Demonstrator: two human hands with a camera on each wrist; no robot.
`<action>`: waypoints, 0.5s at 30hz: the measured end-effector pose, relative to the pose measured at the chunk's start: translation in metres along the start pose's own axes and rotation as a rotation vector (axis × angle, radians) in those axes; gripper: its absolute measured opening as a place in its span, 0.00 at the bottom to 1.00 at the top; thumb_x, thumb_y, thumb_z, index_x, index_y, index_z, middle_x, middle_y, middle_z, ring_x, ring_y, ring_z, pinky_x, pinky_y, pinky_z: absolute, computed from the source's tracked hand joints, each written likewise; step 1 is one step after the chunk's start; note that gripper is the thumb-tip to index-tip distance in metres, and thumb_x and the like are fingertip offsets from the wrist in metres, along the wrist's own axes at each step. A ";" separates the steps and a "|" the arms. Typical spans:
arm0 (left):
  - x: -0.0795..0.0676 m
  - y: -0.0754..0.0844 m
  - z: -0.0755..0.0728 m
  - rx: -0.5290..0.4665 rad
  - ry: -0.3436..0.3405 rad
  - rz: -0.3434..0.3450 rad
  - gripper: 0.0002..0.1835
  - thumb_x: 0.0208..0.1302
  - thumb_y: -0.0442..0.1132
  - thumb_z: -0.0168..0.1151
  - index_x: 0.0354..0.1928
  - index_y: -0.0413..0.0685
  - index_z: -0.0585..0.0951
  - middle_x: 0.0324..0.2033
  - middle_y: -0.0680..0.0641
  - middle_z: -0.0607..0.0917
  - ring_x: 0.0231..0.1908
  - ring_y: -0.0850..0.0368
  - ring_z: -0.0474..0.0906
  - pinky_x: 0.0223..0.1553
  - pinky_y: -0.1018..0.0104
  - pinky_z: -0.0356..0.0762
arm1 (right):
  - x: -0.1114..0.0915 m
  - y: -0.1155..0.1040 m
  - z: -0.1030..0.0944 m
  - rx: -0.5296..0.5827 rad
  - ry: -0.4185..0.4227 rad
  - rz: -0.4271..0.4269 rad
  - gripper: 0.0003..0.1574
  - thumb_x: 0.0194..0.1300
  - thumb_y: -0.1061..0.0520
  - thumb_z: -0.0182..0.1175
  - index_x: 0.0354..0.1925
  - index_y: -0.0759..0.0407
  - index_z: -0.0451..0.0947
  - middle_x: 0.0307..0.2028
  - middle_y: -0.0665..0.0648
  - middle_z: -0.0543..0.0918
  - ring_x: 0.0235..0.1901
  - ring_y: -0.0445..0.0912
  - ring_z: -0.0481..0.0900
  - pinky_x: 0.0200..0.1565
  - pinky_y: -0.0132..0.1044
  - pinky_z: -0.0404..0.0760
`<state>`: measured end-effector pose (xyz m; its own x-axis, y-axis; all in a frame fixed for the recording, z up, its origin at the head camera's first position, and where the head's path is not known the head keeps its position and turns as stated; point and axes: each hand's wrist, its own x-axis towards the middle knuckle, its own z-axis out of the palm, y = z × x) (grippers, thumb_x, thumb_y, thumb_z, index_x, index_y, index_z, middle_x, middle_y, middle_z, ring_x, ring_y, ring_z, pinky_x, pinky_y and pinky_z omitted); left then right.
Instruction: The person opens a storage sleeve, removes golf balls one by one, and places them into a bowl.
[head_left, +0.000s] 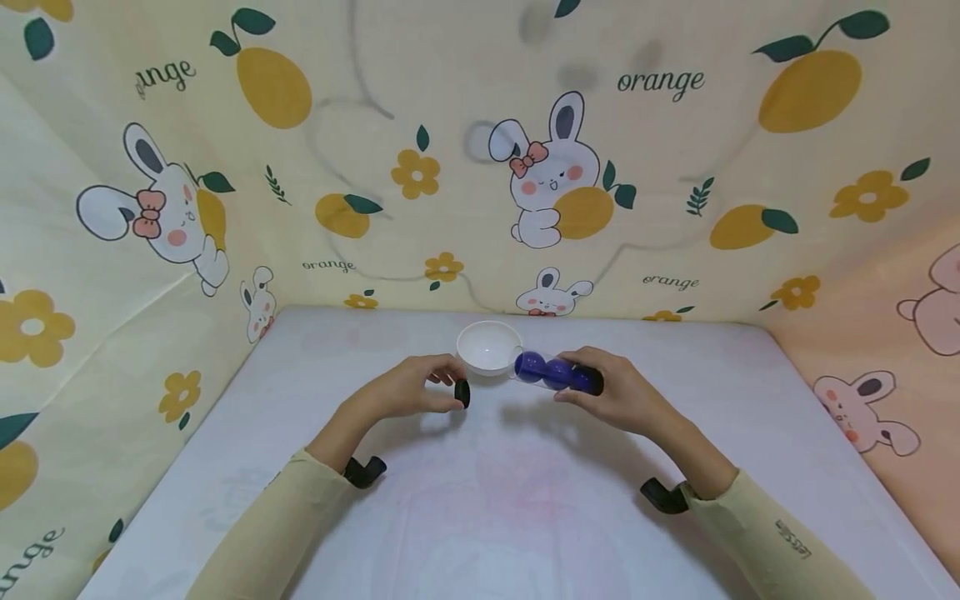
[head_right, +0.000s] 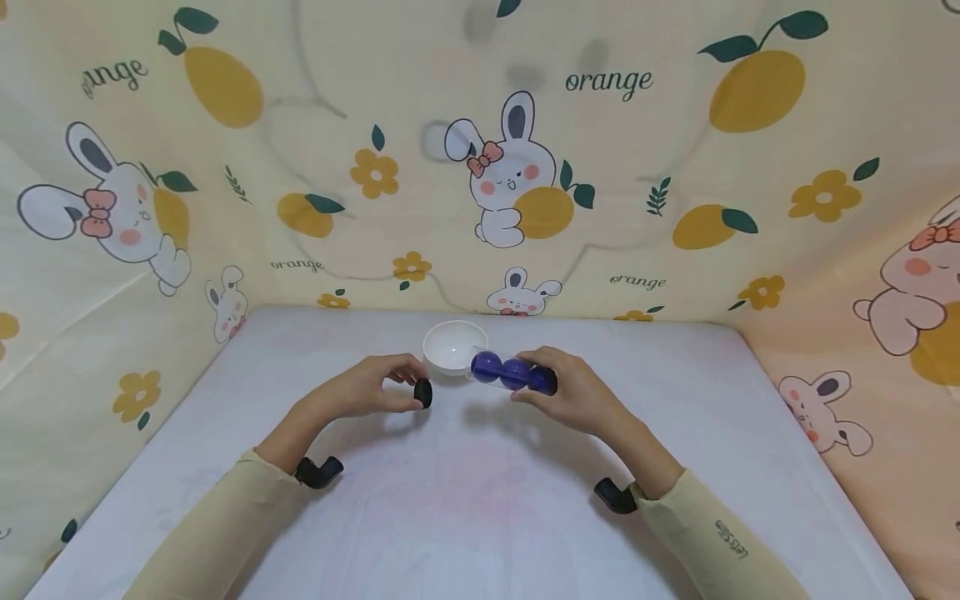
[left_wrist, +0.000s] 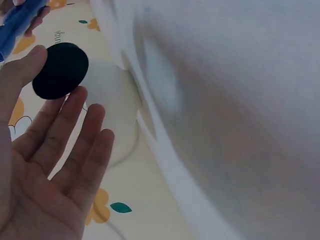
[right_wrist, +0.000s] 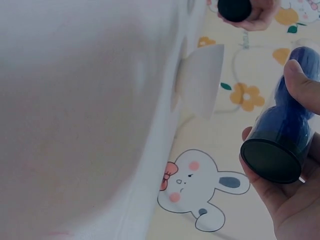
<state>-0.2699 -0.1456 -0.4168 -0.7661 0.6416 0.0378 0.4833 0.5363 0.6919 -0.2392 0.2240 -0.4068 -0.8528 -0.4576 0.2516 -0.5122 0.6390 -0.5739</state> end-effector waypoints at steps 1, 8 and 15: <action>0.000 -0.001 0.001 0.003 -0.014 -0.010 0.21 0.67 0.43 0.79 0.58 0.50 0.82 0.52 0.54 0.87 0.58 0.44 0.83 0.67 0.49 0.79 | 0.000 0.000 0.000 -0.001 0.001 -0.001 0.38 0.65 0.50 0.79 0.68 0.59 0.80 0.58 0.59 0.86 0.53 0.54 0.84 0.55 0.54 0.86; -0.002 -0.007 0.006 0.021 -0.082 -0.069 0.21 0.65 0.45 0.80 0.56 0.53 0.82 0.49 0.57 0.88 0.58 0.51 0.84 0.67 0.49 0.79 | -0.001 0.001 0.001 -0.007 0.004 -0.008 0.37 0.65 0.49 0.79 0.67 0.59 0.80 0.58 0.59 0.86 0.53 0.54 0.84 0.55 0.54 0.86; -0.003 -0.009 0.008 0.061 -0.099 -0.104 0.21 0.65 0.45 0.80 0.56 0.55 0.83 0.50 0.58 0.88 0.59 0.54 0.83 0.69 0.48 0.76 | -0.002 -0.001 0.000 -0.010 0.014 -0.010 0.36 0.65 0.50 0.79 0.67 0.59 0.80 0.58 0.60 0.86 0.52 0.54 0.84 0.54 0.54 0.86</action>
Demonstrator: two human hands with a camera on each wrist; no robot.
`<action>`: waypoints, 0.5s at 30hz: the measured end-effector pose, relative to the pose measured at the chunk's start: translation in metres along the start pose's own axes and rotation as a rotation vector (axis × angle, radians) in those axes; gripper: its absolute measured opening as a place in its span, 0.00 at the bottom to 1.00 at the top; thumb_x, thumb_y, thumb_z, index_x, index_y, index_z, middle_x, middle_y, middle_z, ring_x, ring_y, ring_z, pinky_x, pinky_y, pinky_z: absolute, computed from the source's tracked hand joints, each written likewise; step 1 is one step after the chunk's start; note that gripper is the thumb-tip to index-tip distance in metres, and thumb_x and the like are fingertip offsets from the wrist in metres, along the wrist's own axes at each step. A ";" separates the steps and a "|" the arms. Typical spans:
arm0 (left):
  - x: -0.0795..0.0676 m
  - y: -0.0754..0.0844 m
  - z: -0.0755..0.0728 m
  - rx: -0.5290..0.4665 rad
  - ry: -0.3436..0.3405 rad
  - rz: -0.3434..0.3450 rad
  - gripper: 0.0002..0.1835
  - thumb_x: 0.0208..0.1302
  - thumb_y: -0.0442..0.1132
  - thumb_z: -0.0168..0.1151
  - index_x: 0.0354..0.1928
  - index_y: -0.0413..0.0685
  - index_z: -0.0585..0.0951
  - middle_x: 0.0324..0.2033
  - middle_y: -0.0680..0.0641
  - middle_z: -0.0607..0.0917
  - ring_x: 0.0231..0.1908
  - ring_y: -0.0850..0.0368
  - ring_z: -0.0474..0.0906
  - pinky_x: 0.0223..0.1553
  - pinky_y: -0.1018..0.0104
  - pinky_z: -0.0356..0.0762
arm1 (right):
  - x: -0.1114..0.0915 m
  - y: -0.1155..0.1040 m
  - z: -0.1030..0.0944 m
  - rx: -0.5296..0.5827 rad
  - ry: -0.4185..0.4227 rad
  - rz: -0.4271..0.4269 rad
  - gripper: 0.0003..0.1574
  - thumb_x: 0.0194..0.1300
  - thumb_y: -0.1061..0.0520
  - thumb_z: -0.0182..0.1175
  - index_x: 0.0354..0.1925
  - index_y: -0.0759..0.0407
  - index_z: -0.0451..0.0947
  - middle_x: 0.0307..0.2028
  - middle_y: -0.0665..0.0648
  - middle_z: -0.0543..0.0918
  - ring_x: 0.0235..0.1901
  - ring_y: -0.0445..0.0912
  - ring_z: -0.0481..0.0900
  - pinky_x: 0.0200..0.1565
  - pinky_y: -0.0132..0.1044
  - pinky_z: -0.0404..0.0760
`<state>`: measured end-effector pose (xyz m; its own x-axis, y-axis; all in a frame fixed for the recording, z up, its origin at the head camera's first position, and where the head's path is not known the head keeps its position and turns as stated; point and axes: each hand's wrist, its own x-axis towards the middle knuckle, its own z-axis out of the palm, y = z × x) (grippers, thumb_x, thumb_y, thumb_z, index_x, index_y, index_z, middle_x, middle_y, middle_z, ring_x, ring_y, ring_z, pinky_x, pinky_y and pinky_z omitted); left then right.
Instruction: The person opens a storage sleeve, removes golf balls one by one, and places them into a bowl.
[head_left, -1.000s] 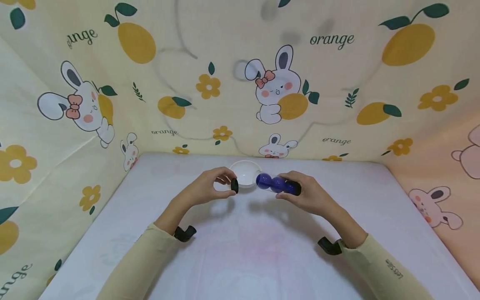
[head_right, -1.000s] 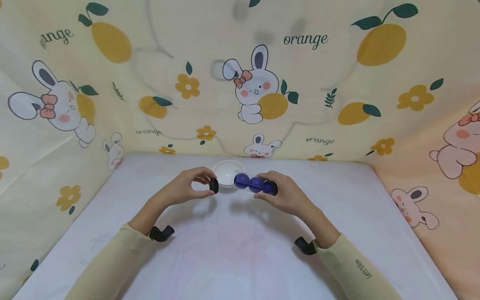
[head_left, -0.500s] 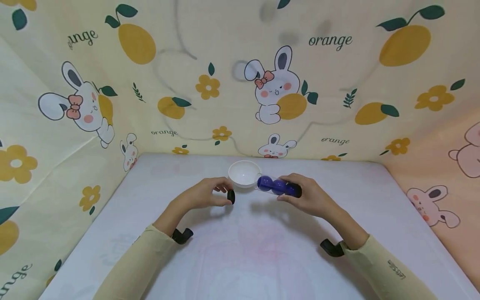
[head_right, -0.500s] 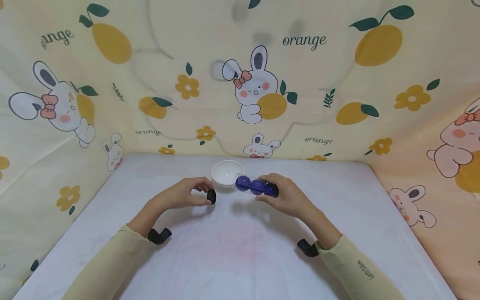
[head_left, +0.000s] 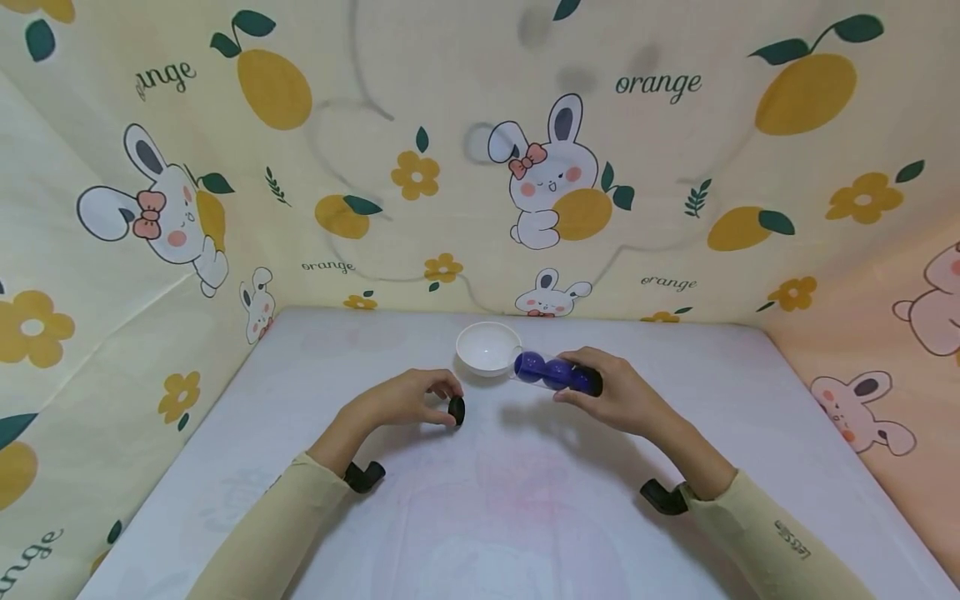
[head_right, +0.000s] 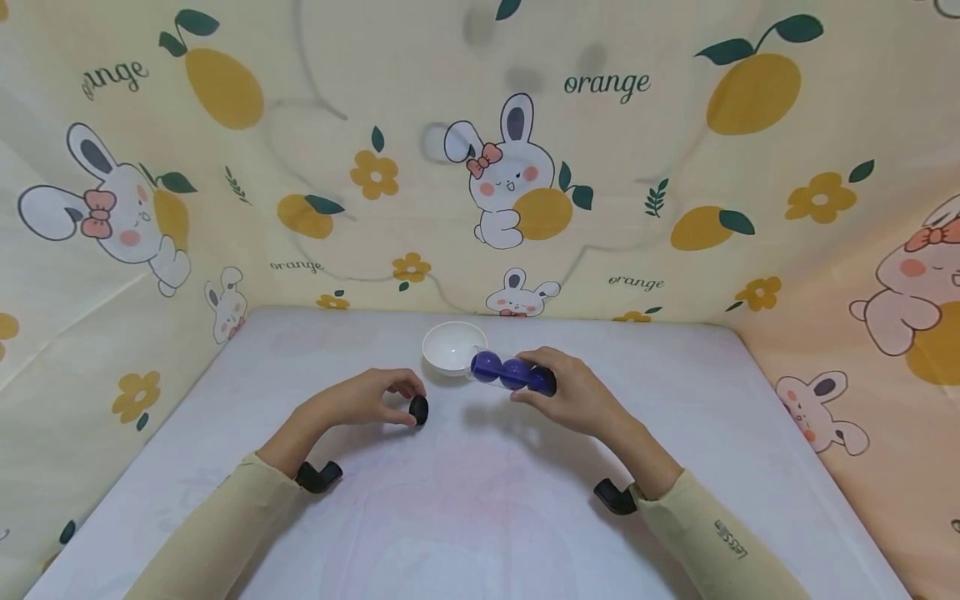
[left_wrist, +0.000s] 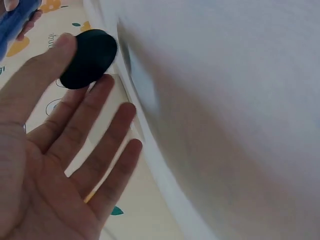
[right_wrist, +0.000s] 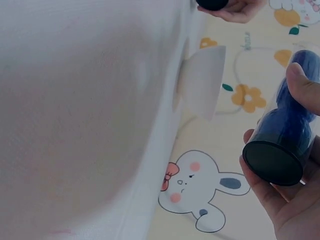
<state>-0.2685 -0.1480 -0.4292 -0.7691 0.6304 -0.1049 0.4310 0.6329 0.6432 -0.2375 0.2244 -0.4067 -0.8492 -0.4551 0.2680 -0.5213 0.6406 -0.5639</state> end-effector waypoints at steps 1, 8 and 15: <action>0.000 0.000 0.000 0.003 -0.002 -0.010 0.21 0.65 0.45 0.80 0.56 0.55 0.83 0.50 0.58 0.88 0.60 0.54 0.83 0.69 0.48 0.76 | 0.000 0.000 0.000 -0.001 0.001 0.001 0.36 0.65 0.50 0.79 0.67 0.59 0.80 0.58 0.60 0.86 0.52 0.54 0.84 0.54 0.54 0.86; -0.004 -0.001 -0.002 0.011 -0.013 -0.077 0.21 0.64 0.45 0.81 0.56 0.55 0.83 0.51 0.56 0.88 0.62 0.53 0.81 0.72 0.47 0.72 | 0.000 0.000 0.001 -0.016 0.003 0.015 0.36 0.66 0.48 0.78 0.67 0.58 0.80 0.60 0.59 0.86 0.54 0.54 0.84 0.56 0.55 0.86; -0.007 -0.006 -0.005 0.042 -0.003 -0.109 0.20 0.63 0.45 0.81 0.54 0.53 0.84 0.51 0.56 0.87 0.60 0.52 0.80 0.70 0.48 0.74 | -0.002 0.001 0.001 -0.023 -0.005 0.031 0.37 0.66 0.48 0.78 0.68 0.58 0.80 0.61 0.60 0.85 0.56 0.56 0.84 0.58 0.57 0.85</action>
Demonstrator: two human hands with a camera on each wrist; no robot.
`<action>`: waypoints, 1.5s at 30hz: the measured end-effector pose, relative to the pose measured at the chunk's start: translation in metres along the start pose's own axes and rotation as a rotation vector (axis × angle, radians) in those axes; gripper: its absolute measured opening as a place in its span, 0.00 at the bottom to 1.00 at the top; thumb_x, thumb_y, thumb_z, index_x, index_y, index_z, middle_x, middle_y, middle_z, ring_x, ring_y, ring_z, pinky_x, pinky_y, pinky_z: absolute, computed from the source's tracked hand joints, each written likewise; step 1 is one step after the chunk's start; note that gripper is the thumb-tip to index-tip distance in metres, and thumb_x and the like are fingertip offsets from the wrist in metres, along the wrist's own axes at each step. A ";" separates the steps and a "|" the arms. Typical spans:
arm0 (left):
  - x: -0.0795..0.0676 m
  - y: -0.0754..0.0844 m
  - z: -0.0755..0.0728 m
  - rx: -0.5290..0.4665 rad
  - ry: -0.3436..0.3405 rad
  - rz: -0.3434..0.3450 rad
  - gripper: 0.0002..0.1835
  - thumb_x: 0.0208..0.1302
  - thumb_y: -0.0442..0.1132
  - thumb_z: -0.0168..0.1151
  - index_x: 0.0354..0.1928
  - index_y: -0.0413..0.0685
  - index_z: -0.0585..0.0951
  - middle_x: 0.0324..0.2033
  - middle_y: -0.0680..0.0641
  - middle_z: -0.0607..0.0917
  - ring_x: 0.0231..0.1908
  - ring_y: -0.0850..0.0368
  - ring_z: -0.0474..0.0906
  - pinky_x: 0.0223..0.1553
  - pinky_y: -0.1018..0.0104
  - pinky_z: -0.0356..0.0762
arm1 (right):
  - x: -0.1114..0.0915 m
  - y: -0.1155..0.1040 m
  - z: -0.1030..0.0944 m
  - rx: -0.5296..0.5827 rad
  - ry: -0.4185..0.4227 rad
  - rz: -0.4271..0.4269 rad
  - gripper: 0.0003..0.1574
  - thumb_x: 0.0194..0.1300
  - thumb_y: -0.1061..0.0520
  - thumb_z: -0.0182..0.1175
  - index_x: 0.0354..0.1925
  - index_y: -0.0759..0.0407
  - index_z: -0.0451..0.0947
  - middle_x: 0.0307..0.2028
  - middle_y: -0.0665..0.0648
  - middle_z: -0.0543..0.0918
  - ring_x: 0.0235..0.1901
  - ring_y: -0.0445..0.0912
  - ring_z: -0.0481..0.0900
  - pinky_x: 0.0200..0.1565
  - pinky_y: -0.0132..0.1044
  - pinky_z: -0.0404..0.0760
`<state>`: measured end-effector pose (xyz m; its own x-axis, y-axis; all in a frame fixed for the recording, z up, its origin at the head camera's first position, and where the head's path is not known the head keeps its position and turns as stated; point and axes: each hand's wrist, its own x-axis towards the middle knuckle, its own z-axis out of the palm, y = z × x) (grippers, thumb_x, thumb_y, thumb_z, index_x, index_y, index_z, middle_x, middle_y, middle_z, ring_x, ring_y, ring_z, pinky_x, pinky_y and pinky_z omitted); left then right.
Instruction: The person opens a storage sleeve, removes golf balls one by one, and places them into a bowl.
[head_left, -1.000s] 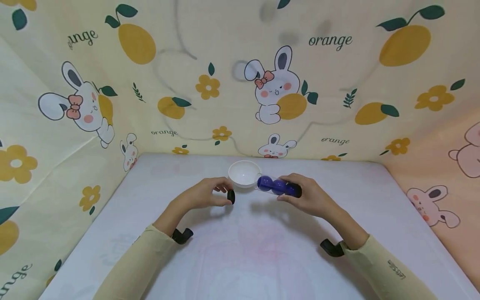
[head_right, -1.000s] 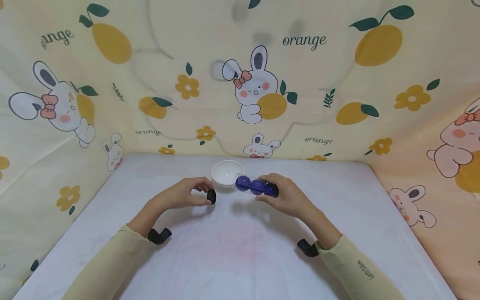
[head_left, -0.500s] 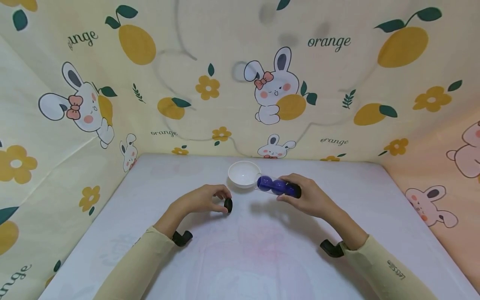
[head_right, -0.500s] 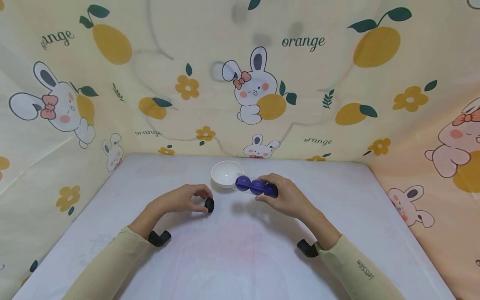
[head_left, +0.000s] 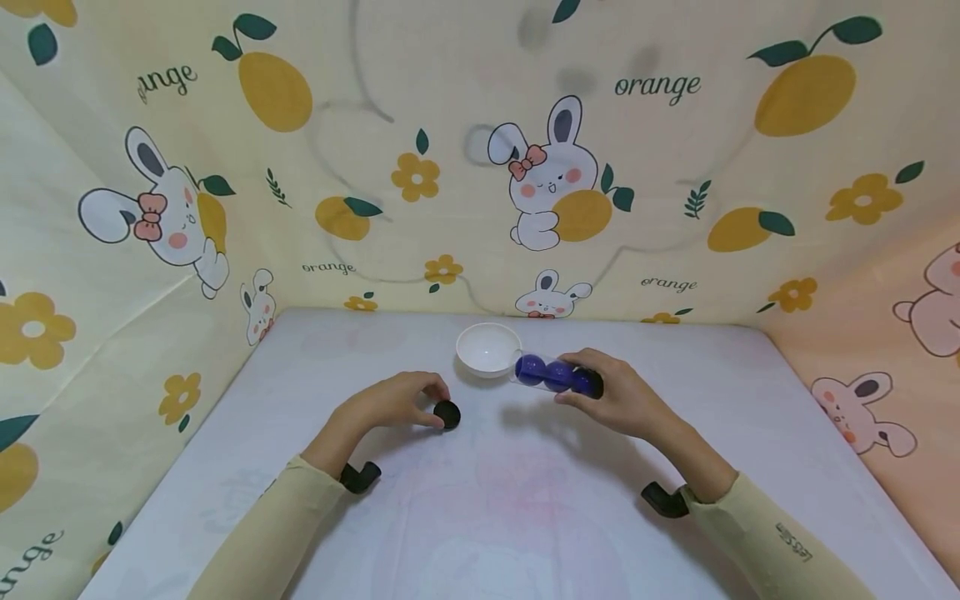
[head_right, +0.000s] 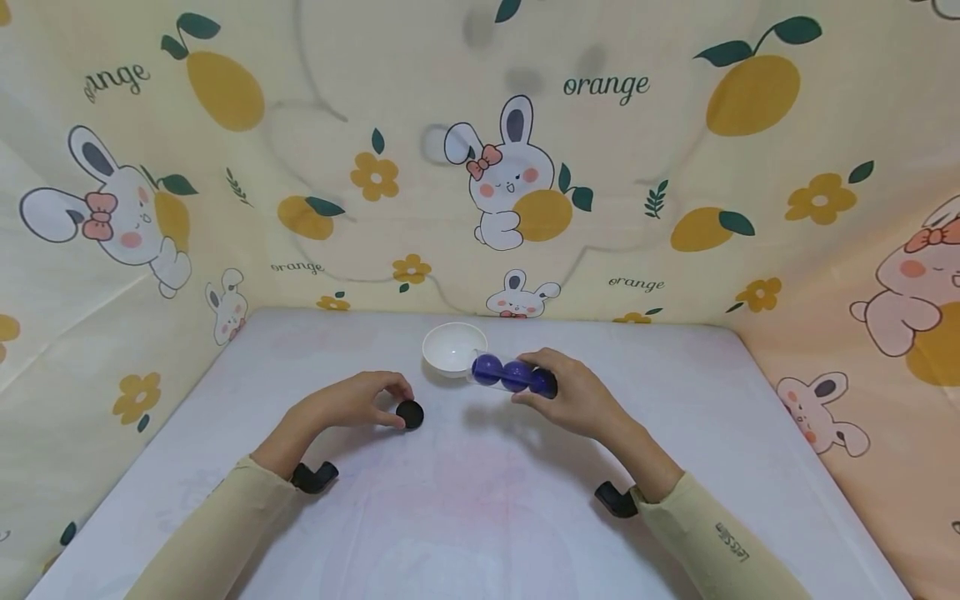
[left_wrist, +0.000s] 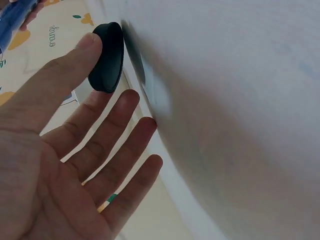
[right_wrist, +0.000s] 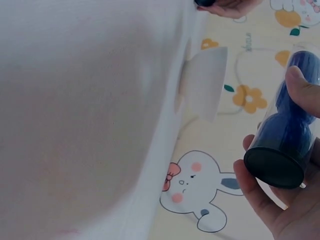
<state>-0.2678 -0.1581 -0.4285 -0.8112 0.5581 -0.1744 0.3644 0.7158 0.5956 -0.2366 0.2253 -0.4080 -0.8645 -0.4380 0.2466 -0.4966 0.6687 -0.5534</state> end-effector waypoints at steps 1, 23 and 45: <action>0.000 0.000 0.000 -0.001 0.001 0.001 0.20 0.63 0.44 0.81 0.53 0.52 0.84 0.51 0.55 0.87 0.60 0.52 0.80 0.70 0.48 0.74 | 0.000 0.000 0.000 -0.001 0.001 -0.001 0.37 0.66 0.48 0.78 0.68 0.58 0.80 0.61 0.61 0.85 0.56 0.56 0.84 0.58 0.57 0.85; 0.010 0.037 0.004 -0.130 0.261 0.253 0.22 0.75 0.42 0.71 0.66 0.47 0.80 0.57 0.46 0.87 0.54 0.51 0.87 0.61 0.53 0.84 | -0.001 0.001 0.004 -0.047 -0.001 -0.023 0.37 0.66 0.47 0.78 0.68 0.55 0.80 0.59 0.58 0.86 0.52 0.52 0.83 0.54 0.53 0.85; 0.027 0.067 0.021 -0.245 0.325 0.344 0.22 0.75 0.46 0.70 0.66 0.50 0.82 0.55 0.50 0.89 0.49 0.60 0.88 0.57 0.61 0.87 | 0.002 -0.007 0.009 -0.076 -0.005 -0.047 0.36 0.65 0.47 0.79 0.67 0.56 0.81 0.59 0.60 0.86 0.52 0.52 0.84 0.54 0.51 0.86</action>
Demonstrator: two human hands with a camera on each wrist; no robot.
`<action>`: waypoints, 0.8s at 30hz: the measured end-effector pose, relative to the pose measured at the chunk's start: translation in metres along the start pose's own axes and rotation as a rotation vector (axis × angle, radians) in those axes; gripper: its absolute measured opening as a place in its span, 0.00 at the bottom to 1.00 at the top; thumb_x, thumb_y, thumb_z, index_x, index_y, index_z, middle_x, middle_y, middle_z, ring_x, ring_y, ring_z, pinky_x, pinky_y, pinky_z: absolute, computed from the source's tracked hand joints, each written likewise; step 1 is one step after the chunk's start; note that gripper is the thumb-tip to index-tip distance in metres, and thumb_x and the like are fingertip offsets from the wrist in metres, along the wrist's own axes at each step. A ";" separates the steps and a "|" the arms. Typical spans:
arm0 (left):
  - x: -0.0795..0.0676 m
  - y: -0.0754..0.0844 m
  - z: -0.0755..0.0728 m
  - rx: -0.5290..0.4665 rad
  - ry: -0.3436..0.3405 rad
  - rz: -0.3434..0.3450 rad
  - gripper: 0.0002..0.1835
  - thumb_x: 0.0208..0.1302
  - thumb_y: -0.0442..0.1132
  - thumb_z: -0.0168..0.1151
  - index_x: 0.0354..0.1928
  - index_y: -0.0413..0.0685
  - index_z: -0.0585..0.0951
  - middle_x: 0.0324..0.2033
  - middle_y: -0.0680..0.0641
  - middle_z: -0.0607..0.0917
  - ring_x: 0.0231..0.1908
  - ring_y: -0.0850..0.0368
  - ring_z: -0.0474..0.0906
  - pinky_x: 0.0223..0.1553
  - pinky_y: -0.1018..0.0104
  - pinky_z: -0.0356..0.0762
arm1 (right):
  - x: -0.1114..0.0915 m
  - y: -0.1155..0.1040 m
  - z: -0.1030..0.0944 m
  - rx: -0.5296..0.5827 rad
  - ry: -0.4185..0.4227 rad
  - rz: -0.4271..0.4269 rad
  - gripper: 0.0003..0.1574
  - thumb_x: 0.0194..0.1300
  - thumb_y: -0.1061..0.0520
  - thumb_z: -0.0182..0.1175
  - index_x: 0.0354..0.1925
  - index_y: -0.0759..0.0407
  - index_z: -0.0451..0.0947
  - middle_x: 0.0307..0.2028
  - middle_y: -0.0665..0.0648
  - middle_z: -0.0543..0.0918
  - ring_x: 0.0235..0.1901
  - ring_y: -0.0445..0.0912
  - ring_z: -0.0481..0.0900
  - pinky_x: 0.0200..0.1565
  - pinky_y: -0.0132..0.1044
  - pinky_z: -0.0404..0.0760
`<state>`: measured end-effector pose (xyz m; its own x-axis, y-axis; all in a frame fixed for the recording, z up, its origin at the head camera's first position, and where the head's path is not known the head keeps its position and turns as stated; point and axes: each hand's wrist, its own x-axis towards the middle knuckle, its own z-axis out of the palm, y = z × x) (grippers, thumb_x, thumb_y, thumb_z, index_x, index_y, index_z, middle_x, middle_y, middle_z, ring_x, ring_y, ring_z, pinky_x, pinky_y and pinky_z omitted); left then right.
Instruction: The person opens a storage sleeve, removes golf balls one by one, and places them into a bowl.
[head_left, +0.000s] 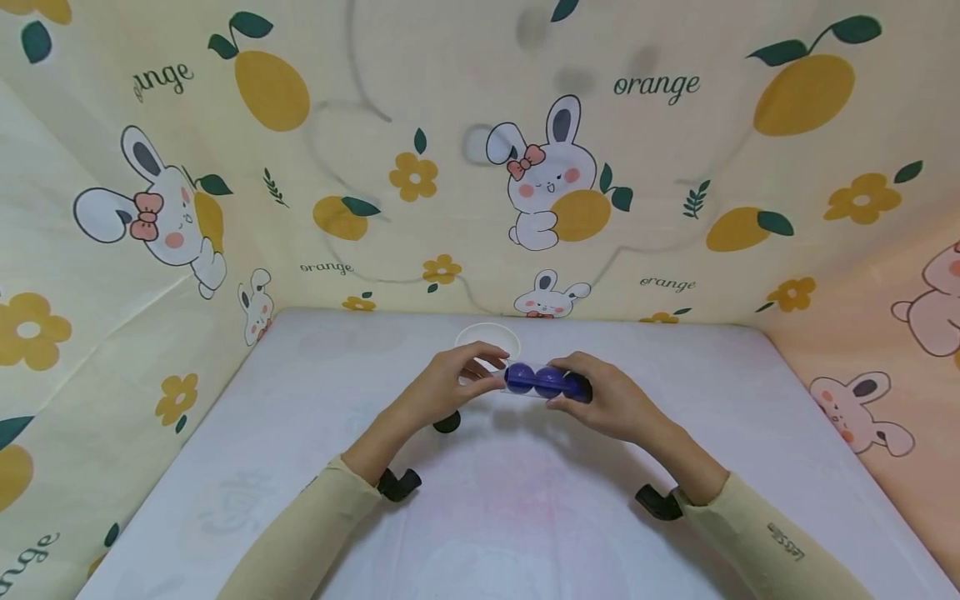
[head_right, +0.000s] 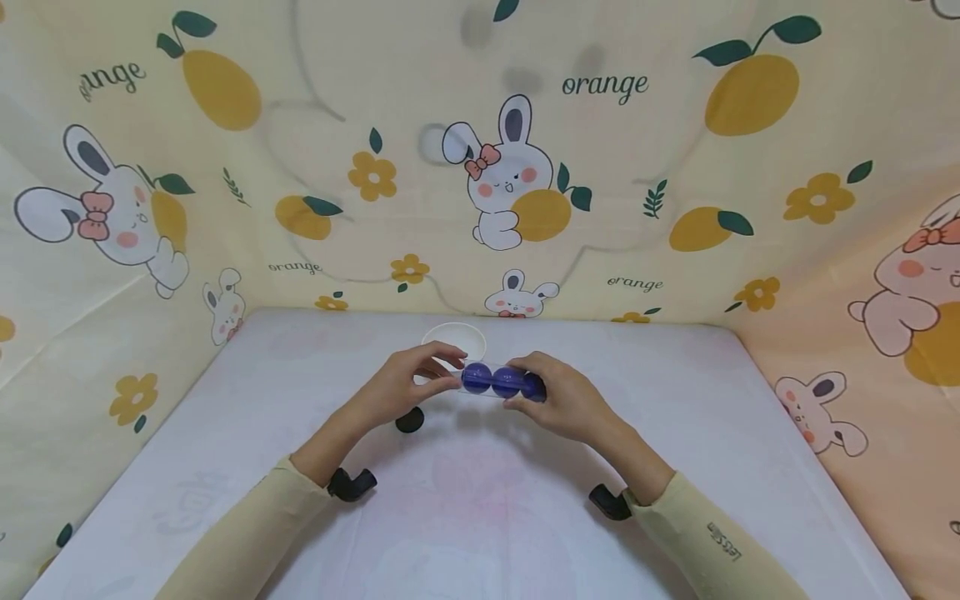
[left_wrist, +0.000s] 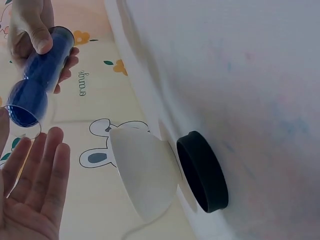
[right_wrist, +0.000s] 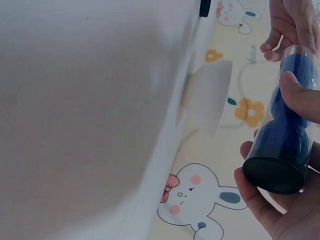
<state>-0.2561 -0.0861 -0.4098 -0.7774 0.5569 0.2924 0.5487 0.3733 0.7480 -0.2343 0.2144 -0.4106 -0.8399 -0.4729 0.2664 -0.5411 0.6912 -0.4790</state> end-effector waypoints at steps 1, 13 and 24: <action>0.000 0.000 0.000 0.002 0.006 0.004 0.22 0.75 0.46 0.71 0.66 0.49 0.82 0.55 0.50 0.89 0.49 0.60 0.89 0.57 0.61 0.87 | 0.000 0.000 0.000 -0.003 0.001 0.000 0.36 0.65 0.47 0.79 0.67 0.56 0.81 0.59 0.59 0.86 0.51 0.52 0.84 0.53 0.51 0.86; -0.003 -0.005 0.004 0.010 0.025 0.003 0.24 0.72 0.45 0.73 0.65 0.47 0.81 0.53 0.48 0.90 0.50 0.59 0.89 0.58 0.62 0.86 | -0.001 0.000 0.000 -0.040 0.027 -0.006 0.35 0.65 0.47 0.79 0.65 0.56 0.82 0.55 0.57 0.87 0.48 0.50 0.83 0.49 0.49 0.85; -0.004 -0.003 0.007 0.018 0.021 -0.026 0.24 0.72 0.45 0.73 0.66 0.48 0.81 0.54 0.51 0.90 0.50 0.59 0.89 0.58 0.61 0.86 | 0.001 -0.004 -0.004 -0.107 0.031 0.007 0.34 0.64 0.46 0.79 0.65 0.54 0.83 0.53 0.55 0.86 0.47 0.50 0.82 0.51 0.50 0.84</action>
<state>-0.2530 -0.0845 -0.4172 -0.7975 0.5311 0.2861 0.5340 0.4008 0.7445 -0.2328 0.2131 -0.4051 -0.8439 -0.4515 0.2897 -0.5349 0.7500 -0.3890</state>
